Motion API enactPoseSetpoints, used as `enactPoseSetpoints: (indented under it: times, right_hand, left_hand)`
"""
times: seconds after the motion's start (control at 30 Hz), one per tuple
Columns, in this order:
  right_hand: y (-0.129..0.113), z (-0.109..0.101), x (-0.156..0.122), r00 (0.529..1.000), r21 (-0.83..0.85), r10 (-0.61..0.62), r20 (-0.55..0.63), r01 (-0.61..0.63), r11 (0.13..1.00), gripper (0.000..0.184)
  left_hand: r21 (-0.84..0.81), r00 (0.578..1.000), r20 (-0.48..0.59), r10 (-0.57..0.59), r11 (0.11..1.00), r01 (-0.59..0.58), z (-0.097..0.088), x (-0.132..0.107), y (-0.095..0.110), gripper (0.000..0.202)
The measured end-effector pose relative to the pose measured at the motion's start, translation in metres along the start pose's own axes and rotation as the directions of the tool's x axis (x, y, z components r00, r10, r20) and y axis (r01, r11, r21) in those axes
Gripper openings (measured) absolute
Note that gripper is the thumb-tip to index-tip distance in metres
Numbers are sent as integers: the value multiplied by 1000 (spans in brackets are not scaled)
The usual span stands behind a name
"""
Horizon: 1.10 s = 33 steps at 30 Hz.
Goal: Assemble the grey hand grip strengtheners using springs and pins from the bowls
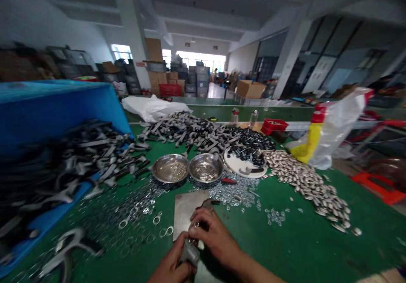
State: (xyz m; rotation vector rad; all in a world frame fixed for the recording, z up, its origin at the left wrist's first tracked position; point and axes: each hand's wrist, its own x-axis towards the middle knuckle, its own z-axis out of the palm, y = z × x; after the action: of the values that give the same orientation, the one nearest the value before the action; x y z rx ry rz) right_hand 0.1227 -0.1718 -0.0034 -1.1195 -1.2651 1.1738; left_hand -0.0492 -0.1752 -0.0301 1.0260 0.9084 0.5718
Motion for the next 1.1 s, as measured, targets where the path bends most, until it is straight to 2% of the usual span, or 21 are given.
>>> enactPoseSetpoints:
  times: [0.1, 0.13, 0.2, 0.27, 0.33, 0.47, 0.53, 0.57, 0.6, 0.67, 0.73, 0.8, 0.93, 1.03, 1.1]
  right_hand:
    - [3, -5, -6, 993, 16, 39, 110, -41, 999, 22]
    - [7, -7, -9, 989, -6, 47, 140, -46, 999, 22]
    - [16, -19, -16, 989, -119, 27, 145, -10, 993, 20]
    - [26, -48, -24, 998, -293, -25, 60, 41, 955, 18]
    - [35, -91, -33, 994, -442, -74, -75, 33, 896, 16]
    - [46, -175, -48, 947, -609, -89, -308, -125, 783, 17]
    - [49, -195, -45, 939, -674, -88, -333, -171, 719, 21]
    - [50, -198, -40, 942, -693, -88, -325, -174, 700, 22]
    - [50, -195, -33, 949, -707, -92, -302, -158, 690, 22]
    - [50, -175, -10, 976, -747, -109, -189, -71, 661, 23]
    - [48, -142, 19, 992, -789, -129, -15, 67, 611, 24]
    - [46, -104, 50, 980, -794, -140, 142, 197, 576, 24]
    - [49, -35, 102, 937, -746, -145, 317, 341, 571, 19]
    - [56, 1, 128, 910, -737, -123, 395, 394, 549, 16]
    - [62, 20, 141, 911, -755, -99, 401, 390, 527, 15]
  left_hand:
    - [-206, 986, 154, -57, 974, 89, 11, -6, -5, 57]
    - [-238, 984, 159, -77, 965, 113, 12, -5, -6, 53]
    - [-243, 995, 65, -78, 966, 92, 12, 0, -6, 42]
    - [-200, 994, -108, 12, 979, -34, 4, 4, -1, 36]
    - [-136, 965, -235, 117, 979, -152, -9, 5, 8, 34]
    - [-56, 957, -256, 139, 986, -158, -33, 11, 26, 37]
    - [3, 946, -279, 167, 985, -173, -33, 19, 26, 36]
    - [27, 931, -307, 195, 980, -196, -30, 24, 24, 35]
    - [41, 911, -346, 226, 973, -226, -26, 29, 21, 35]
    - [34, 858, -434, 274, 957, -289, -19, 39, 18, 35]
    - [19, 800, -517, 305, 938, -346, -15, 46, 18, 34]
    - [18, 750, -571, 335, 918, -396, -20, 46, 24, 34]
    - [19, 691, -614, 381, 883, -469, -49, 26, 39, 34]
    - [29, 647, -659, 385, 872, -489, -74, 5, 41, 32]
    - [82, 626, -681, 379, 890, -449, -84, -5, 36, 31]
